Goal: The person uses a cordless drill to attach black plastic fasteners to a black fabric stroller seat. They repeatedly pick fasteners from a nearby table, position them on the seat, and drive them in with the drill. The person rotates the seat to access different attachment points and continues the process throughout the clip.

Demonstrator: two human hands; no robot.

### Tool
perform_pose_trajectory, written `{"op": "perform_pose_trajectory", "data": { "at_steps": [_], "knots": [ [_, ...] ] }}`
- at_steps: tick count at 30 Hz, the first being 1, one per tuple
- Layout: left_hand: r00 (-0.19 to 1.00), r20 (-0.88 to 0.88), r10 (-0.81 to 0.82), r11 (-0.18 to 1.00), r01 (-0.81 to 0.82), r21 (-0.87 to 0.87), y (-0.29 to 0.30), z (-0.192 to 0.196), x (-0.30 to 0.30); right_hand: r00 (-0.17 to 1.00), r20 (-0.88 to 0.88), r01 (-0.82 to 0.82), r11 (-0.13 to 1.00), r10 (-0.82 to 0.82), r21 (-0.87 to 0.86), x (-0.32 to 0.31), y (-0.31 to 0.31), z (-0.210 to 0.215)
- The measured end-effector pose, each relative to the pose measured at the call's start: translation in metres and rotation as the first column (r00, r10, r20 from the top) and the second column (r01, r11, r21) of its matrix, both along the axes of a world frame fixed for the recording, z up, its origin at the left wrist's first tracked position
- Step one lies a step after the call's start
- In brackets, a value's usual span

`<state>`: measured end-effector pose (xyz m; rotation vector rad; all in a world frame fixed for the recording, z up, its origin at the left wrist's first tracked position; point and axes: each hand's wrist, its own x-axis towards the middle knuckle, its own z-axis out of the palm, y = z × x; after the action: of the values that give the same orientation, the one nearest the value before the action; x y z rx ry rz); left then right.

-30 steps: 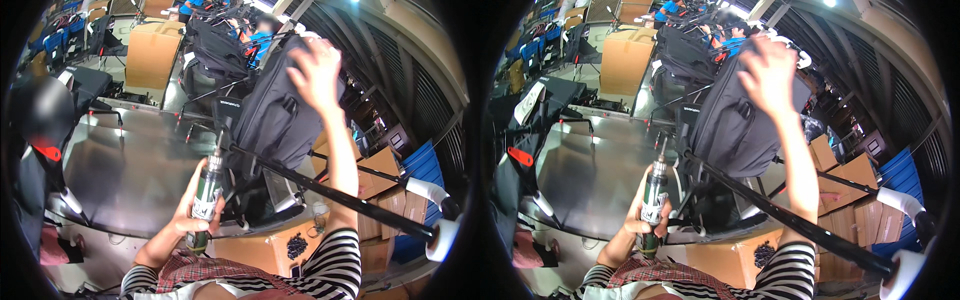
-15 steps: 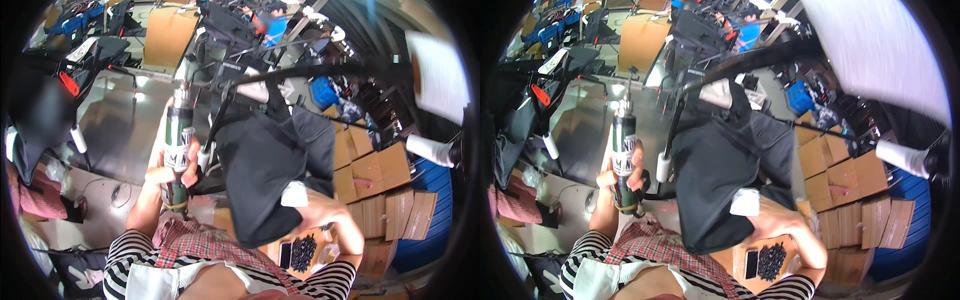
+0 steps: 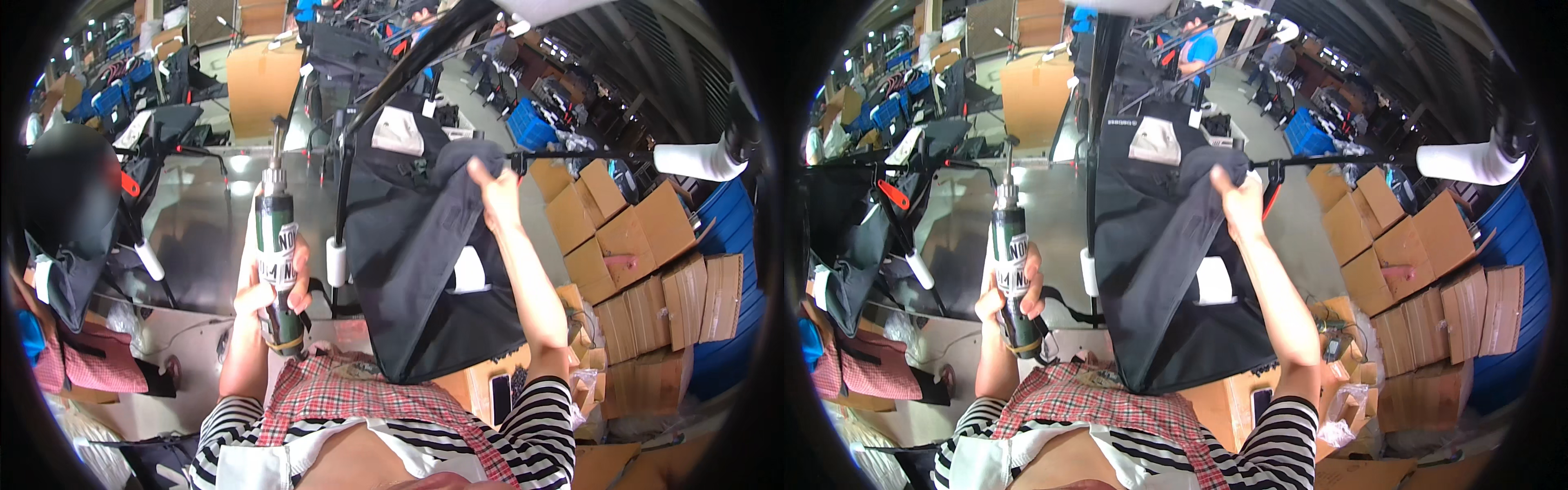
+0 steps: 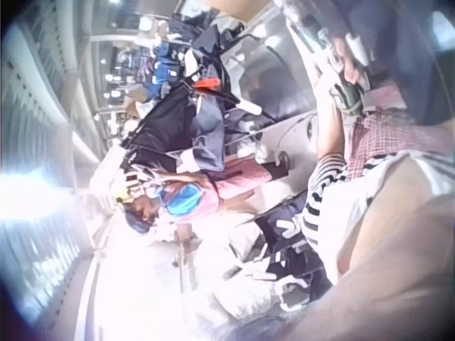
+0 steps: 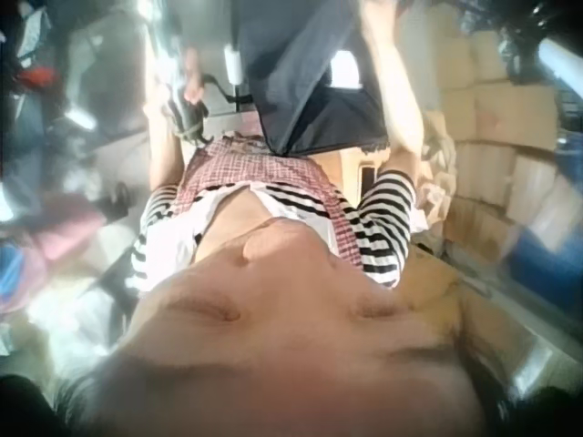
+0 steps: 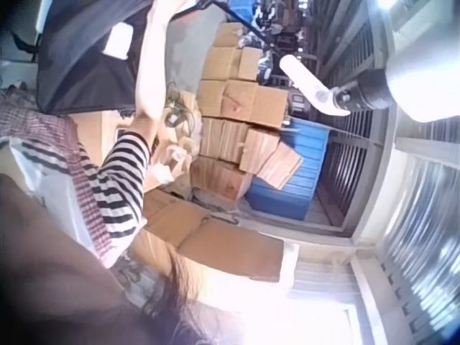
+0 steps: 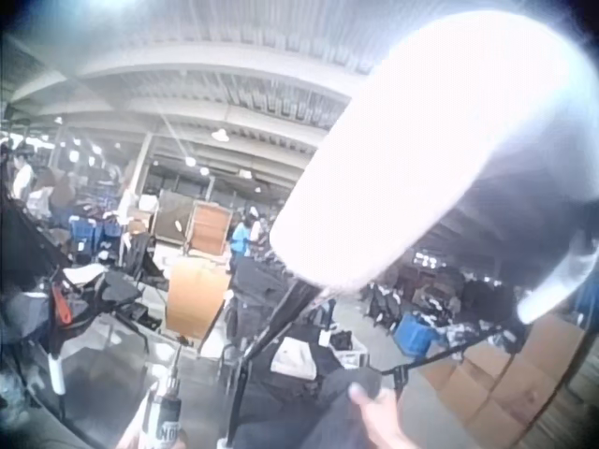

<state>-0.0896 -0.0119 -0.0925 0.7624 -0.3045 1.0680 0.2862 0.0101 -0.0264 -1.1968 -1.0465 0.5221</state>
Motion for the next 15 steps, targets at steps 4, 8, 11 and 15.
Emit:
{"op": "perform_pose_trajectory", "data": {
  "at_steps": [4,8,11,15],
  "knots": [
    [0.998,-0.051,0.045,0.999,-0.045,0.002,-0.001,0.003,-0.008,0.943,0.302,0.024,0.932,-0.142,0.363,-0.053,-0.017,0.111],
    [0.994,-0.08,0.072,0.997,-0.073,-0.011,-0.005,0.006,-0.009,0.84,0.521,-0.035,0.942,-0.152,0.333,-0.119,-0.033,0.11],
    [0.995,-0.092,0.049,0.998,-0.052,-0.027,-0.005,0.006,-0.012,0.924,0.342,0.046,0.938,-0.171,0.345,-0.116,-0.024,0.102],
    [0.994,-0.101,0.034,0.999,-0.037,-0.029,-0.003,0.012,-0.013,0.97,0.192,0.068,0.928,-0.148,0.367,-0.099,-0.003,0.146]
  ]
}}
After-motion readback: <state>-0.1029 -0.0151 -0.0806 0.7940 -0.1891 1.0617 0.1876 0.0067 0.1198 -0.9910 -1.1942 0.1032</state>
